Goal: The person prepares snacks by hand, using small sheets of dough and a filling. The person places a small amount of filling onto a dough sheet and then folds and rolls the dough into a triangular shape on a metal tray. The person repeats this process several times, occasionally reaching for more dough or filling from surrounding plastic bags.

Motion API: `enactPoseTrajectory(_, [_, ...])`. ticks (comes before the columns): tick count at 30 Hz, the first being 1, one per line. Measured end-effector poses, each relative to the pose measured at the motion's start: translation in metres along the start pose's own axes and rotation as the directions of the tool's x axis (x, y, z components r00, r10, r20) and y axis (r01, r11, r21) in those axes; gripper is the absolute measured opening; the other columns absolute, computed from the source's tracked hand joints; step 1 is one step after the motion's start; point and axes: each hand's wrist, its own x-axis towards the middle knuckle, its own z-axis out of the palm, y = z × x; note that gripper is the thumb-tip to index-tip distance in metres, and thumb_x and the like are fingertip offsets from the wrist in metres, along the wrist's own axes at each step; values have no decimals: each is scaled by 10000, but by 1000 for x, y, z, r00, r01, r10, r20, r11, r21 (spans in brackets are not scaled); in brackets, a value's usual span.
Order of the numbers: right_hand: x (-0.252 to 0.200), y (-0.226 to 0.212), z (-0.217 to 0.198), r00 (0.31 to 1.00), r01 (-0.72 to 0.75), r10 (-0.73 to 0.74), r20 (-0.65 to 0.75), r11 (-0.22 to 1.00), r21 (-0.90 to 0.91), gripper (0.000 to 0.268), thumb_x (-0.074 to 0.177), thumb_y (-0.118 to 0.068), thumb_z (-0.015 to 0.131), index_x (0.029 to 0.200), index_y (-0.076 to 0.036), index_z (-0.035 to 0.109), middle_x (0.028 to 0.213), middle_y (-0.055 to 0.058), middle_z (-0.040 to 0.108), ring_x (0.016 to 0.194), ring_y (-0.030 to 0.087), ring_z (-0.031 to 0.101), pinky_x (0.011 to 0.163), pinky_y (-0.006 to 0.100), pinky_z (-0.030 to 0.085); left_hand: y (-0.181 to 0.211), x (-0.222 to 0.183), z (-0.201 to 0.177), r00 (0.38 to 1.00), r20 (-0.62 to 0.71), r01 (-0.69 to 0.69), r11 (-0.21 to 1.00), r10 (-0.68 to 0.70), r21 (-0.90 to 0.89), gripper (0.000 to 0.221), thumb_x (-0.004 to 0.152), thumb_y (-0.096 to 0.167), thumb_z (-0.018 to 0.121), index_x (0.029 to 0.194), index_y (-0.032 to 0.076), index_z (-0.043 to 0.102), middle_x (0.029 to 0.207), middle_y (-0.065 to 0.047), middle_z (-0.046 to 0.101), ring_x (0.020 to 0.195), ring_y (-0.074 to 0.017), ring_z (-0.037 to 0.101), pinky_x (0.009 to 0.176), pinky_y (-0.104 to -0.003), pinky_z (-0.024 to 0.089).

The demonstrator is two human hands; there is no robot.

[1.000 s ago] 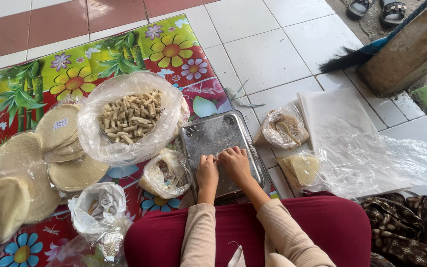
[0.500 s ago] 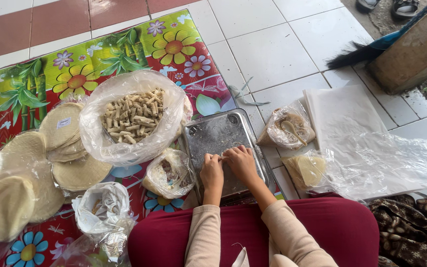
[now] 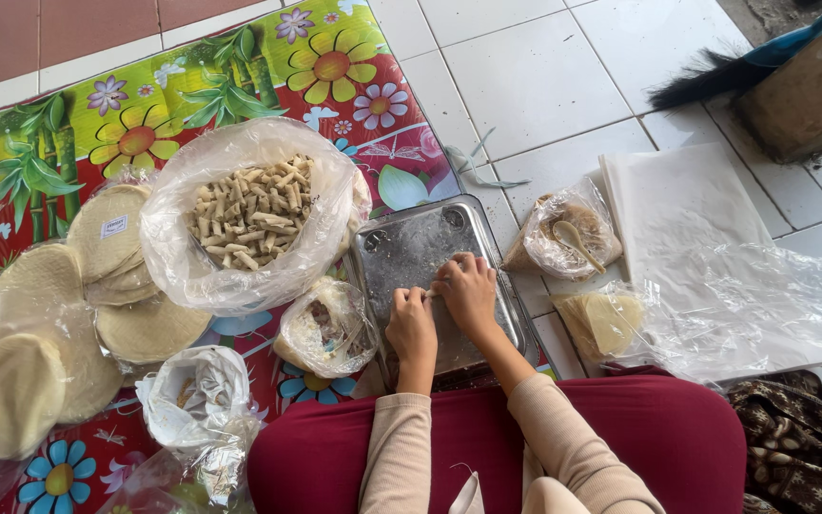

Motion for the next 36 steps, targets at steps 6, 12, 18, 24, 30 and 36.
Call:
enactPoseTrajectory(6, [-9, 13, 7, 993, 116, -115, 28, 993, -36, 247, 921, -109, 663, 1064, -268, 786, 1369, 31, 606, 1233, 281, 531, 1042, 385, 407, -6, 3, 14, 999, -33, -8, 999, 9, 40, 159, 969, 228, 662, 1008, 79, 699, 1042, -65, 626, 890, -269, 707, 635, -396, 609])
enactPoseTrajectory(12, [-41, -4, -6, 967, 210, -152, 204, 930, -303, 516, 921, -209, 546, 1426, -304, 598, 1529, 140, 440, 1328, 381, 436, 1049, 513, 349, -8, -1, 22, 995, -95, -20, 999, 23, 26, 126, 970, 218, 649, 988, 97, 680, 1040, -62, 635, 905, -275, 708, 626, -400, 611])
enactPoseTrajectory(18, [-41, -13, -33, 940, 159, -26, 340, 915, -370, 534, 905, -182, 549, 1417, -328, 584, 1535, 144, 423, 1391, 371, 383, 1095, 532, 295, -7, 0, 22, 997, -77, -14, 999, 17, 41, 145, 973, 246, 645, 981, 102, 649, 1032, -62, 626, 909, -278, 704, 632, -408, 604])
enactPoseTrajectory(24, [-38, -1, -26, 975, 1, 83, 208, 927, -376, 477, 905, -123, 551, 1323, -330, 652, 1554, 42, 478, 1416, 271, 437, 1140, 417, 354, -12, 1, 20, 998, -42, 46, 997, -49, -56, 155, 989, 266, 636, 987, 112, 653, 1037, -52, 635, 896, -277, 709, 673, -424, 596])
enactPoseTrajectory(30, [-50, -4, -2, 970, 201, -135, 204, 914, -352, 533, 913, -207, 556, 1433, -320, 574, 1540, 159, 404, 1347, 371, 391, 1055, 513, 323, -13, 5, 24, 995, -25, 92, 995, -93, -24, 177, 982, 280, 628, 975, 103, 635, 1045, -71, 635, 926, -299, 702, 685, -444, 593])
enactPoseTrajectory(36, [-40, -16, -20, 935, 228, -63, 348, 860, -457, 450, 932, -226, 537, 1365, -322, 615, 1506, 160, 421, 1395, 370, 360, 1103, 556, 279, -20, 7, 39, 993, -37, 114, 993, -115, -37, 171, 986, 273, 620, 993, 102, 623, 1064, -87, 643, 943, -307, 698, 680, -454, 584])
